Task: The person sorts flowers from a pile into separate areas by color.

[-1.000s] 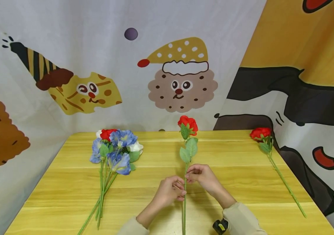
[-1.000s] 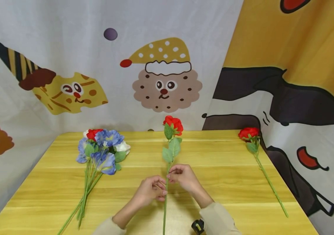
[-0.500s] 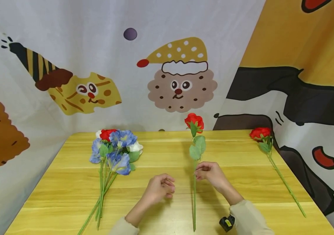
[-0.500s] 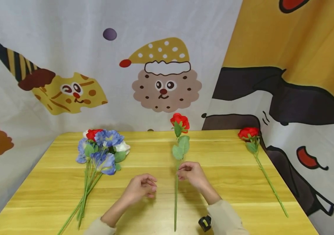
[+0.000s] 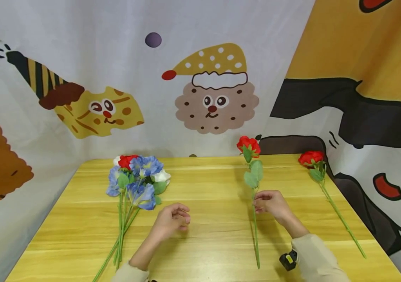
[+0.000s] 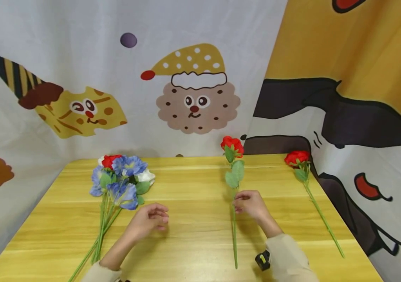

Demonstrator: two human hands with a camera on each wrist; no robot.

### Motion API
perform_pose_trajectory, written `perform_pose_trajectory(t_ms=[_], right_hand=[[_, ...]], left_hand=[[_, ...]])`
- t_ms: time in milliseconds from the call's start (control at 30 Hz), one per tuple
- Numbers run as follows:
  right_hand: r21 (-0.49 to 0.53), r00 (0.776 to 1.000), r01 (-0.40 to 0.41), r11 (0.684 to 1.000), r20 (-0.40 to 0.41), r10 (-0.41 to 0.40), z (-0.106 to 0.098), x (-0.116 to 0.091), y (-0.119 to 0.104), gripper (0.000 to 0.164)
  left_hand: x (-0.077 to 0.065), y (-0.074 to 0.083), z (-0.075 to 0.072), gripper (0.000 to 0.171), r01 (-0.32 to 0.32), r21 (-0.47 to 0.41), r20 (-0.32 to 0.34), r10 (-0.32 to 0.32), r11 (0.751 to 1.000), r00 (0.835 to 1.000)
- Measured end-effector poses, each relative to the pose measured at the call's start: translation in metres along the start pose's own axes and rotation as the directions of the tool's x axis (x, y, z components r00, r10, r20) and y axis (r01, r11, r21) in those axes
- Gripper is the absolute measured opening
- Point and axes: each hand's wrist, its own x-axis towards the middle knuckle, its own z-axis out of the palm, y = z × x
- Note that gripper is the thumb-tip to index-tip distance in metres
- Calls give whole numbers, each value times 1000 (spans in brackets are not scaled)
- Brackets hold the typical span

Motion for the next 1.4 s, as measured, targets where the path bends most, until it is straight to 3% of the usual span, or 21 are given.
perform_pose_trajectory(t_ms=[467, 733, 1100, 1400], right_hand=[[-112, 985, -115, 987, -145, 98, -62, -5, 15, 33], [-157, 962, -163, 974, -244, 122, -102, -12, 26, 34], [-274, 930, -236, 932, -342, 135, -147, -22, 38, 33], [-376, 900, -308, 874, -414, 139, -169, -29, 42, 34]], left_hand=[[-14, 0, -42, 22, 35, 0, -132, -35, 999, 991], [-22, -2, -63, 25, 95, -28, -229, -99, 995, 968], [-31, -1, -84, 27, 166, 3, -260, -160, 986, 952], [-37, 0, -101, 31, 160, -5, -271, -156, 987, 950]])
